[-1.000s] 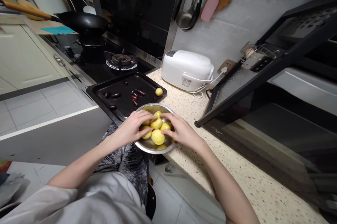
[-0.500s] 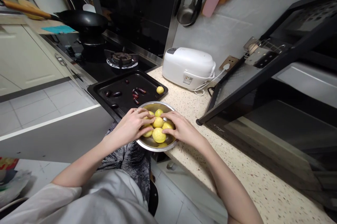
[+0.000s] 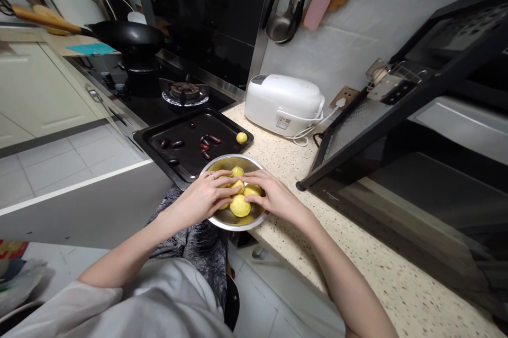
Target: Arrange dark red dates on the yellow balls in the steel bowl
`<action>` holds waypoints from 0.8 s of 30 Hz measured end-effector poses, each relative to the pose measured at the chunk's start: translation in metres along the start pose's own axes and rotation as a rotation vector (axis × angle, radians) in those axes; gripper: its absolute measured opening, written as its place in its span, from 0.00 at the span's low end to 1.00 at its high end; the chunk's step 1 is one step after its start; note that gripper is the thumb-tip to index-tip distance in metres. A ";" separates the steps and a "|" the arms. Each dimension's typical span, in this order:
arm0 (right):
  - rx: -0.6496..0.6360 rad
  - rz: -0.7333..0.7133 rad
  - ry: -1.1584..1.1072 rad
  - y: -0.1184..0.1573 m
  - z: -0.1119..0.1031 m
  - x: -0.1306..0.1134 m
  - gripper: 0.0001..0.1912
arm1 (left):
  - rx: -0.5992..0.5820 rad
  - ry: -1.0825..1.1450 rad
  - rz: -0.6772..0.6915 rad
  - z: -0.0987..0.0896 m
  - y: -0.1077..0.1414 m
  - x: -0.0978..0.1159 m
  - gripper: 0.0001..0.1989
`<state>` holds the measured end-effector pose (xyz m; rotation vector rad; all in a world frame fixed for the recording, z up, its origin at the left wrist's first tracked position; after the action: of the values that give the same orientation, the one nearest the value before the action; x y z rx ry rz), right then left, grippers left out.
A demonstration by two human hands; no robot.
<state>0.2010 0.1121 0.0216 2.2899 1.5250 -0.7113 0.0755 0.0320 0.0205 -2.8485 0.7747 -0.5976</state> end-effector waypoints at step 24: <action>-0.082 0.104 0.128 0.007 -0.006 -0.001 0.16 | -0.117 -0.025 -0.105 0.006 -0.137 -0.144 0.28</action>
<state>0.2085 0.1116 0.0271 2.3735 1.4469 -0.4743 0.0271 0.2235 -0.0031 -3.0131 0.6812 -0.5458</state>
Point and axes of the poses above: each hand's wrist, its own y-axis away from the middle knuckle, its own z-axis out of the palm, x = y × z, the point moved 8 cm from there along -y, towards the middle knuckle, and after that the axes turned 8 degrees about -x, right-handed, at the moved point
